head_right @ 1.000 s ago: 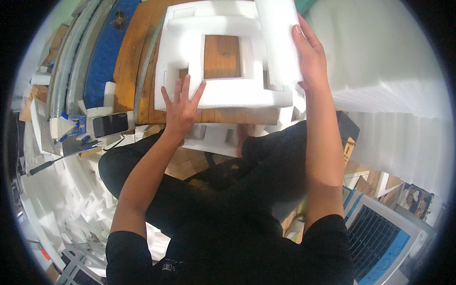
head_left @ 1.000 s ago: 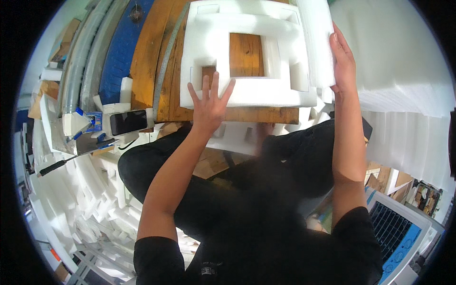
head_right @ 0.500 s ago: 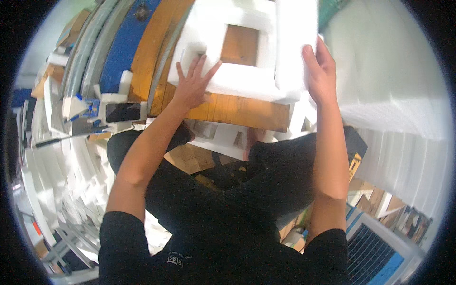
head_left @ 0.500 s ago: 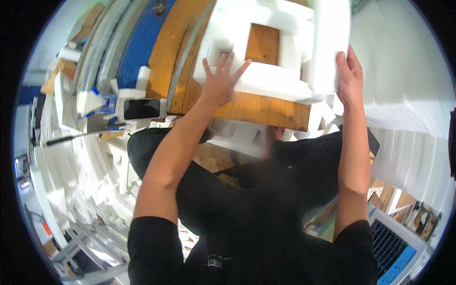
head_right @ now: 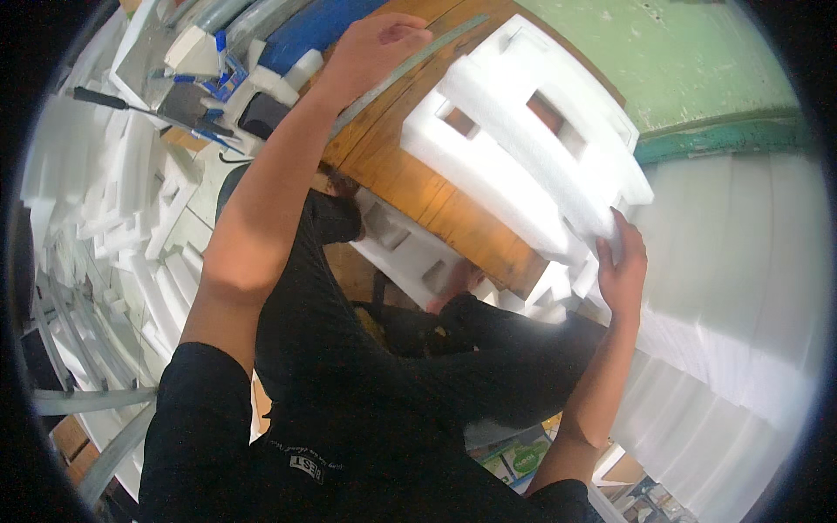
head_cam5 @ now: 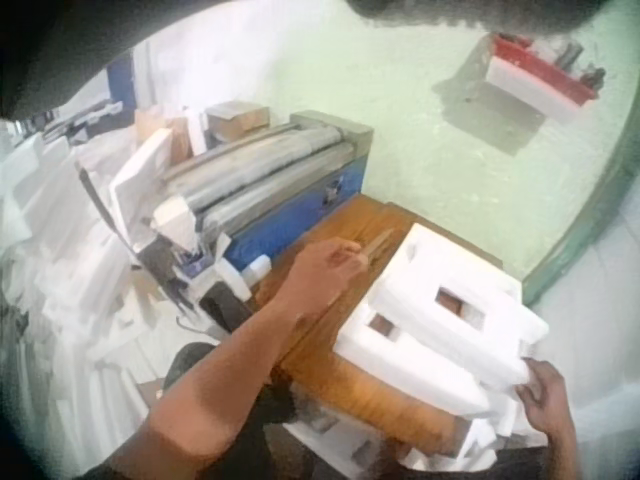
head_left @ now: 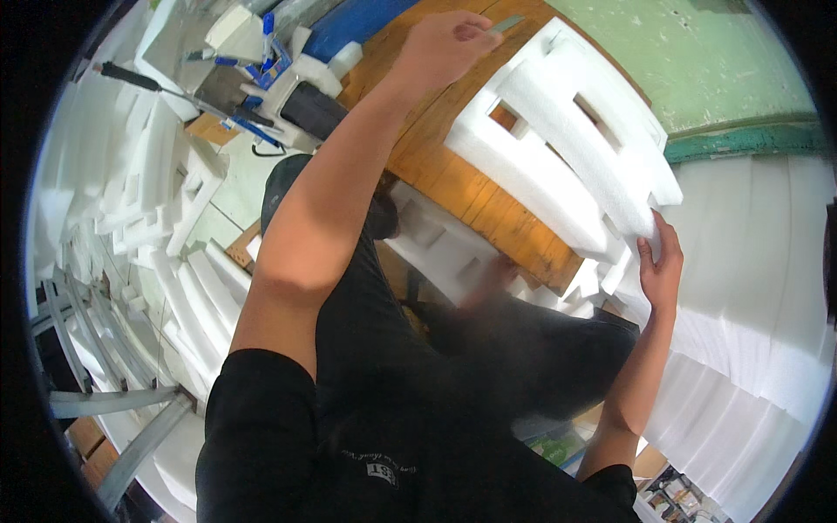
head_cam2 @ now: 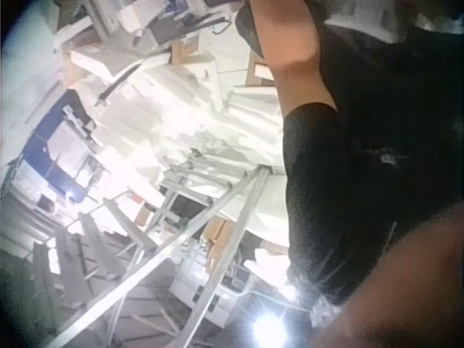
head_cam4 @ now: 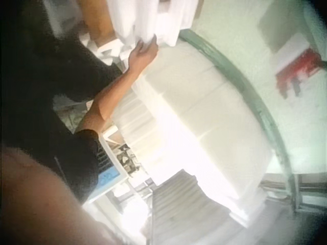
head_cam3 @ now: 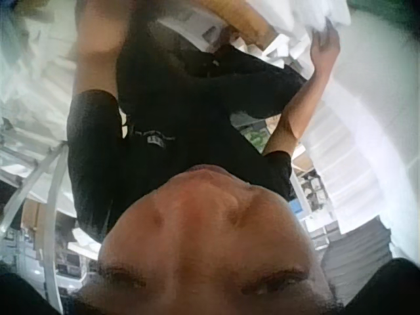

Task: The person sits on the floor and assembles white foam pieces into a custom packaging insert. They repeatedly pick up foam components, fit them into a wooden frame, and adjust the arrangement to form a protective structure.

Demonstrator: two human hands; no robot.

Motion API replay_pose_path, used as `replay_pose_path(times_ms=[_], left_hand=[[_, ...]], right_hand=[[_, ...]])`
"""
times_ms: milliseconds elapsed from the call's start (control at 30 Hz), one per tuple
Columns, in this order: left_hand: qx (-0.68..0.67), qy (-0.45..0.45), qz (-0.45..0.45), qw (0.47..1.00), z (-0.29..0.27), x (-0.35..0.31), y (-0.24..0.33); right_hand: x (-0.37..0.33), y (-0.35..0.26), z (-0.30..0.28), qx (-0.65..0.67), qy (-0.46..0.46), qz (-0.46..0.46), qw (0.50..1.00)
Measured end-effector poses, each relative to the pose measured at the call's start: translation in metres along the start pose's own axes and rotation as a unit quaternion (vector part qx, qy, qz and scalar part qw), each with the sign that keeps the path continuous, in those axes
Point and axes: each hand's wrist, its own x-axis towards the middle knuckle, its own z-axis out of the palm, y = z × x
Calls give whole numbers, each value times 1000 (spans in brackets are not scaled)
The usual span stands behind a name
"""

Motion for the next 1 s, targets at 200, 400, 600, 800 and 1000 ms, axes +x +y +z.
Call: replay_pose_path(times_ms=[200,400,600,800,1000], left_hand=[[78,-171,-60,980,14,-18,3],[102,-179,-61,976,19,-20,-13],[101,-181,-56,977,24,-23,-20],[114,-194,-81,971,26,-24,-15],[129,-197,-62,970,28,-20,-27]], right_hand=[[-8,-9,19,-22,-8,-40,999],[-2,-16,28,-4,-24,-42,999],[-1,-18,32,-18,-40,-27,999],[-2,-14,32,-24,-42,-30,998],[-1,-13,39,-22,-44,-34,998]])
